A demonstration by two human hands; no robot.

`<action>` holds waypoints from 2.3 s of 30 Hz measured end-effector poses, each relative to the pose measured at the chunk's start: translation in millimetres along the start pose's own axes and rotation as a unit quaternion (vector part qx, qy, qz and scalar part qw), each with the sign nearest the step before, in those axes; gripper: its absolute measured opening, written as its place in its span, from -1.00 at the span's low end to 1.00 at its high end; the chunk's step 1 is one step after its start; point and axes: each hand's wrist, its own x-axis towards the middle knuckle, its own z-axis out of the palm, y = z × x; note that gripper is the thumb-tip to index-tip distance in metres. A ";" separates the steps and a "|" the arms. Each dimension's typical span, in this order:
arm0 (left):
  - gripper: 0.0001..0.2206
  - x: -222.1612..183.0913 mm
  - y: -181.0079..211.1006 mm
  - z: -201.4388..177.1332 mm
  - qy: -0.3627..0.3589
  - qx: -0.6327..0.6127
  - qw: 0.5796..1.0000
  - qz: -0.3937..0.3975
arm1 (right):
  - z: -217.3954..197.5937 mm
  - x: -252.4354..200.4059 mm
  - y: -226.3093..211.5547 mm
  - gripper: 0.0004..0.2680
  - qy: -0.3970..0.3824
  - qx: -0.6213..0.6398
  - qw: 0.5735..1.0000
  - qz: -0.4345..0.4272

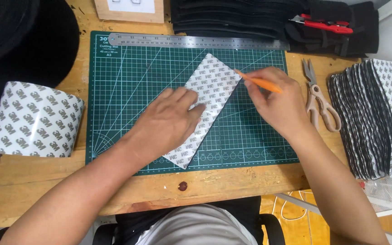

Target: Cutting adhesive tape and applying it to rectangular components using a scraper tool to ensure adhesion.

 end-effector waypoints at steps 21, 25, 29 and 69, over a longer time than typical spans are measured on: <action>-0.58 12.8 -12.1 -1.1 -0.143 -0.070 0.986 -0.054 | 42.4 -30.9 -49.7 -0.84 -0.078 -0.204 0.970 -0.108; -0.58 10.0 -10.3 1.4 -0.136 -0.063 0.987 -0.058 | 40.2 -38.0 -59.7 -0.81 -0.089 -0.200 0.969 -0.115; -0.57 8.3 -9.4 2.7 -0.137 -0.060 0.987 -0.065 | 42.0 -51.1 -68.8 -0.80 -0.110 -0.182 0.970 -0.121; -0.51 5.6 -18.5 24.9 -0.137 -0.038 0.989 -0.030 | 27.6 -27.5 -71.1 -0.79 -0.172 0.174 0.912 0.328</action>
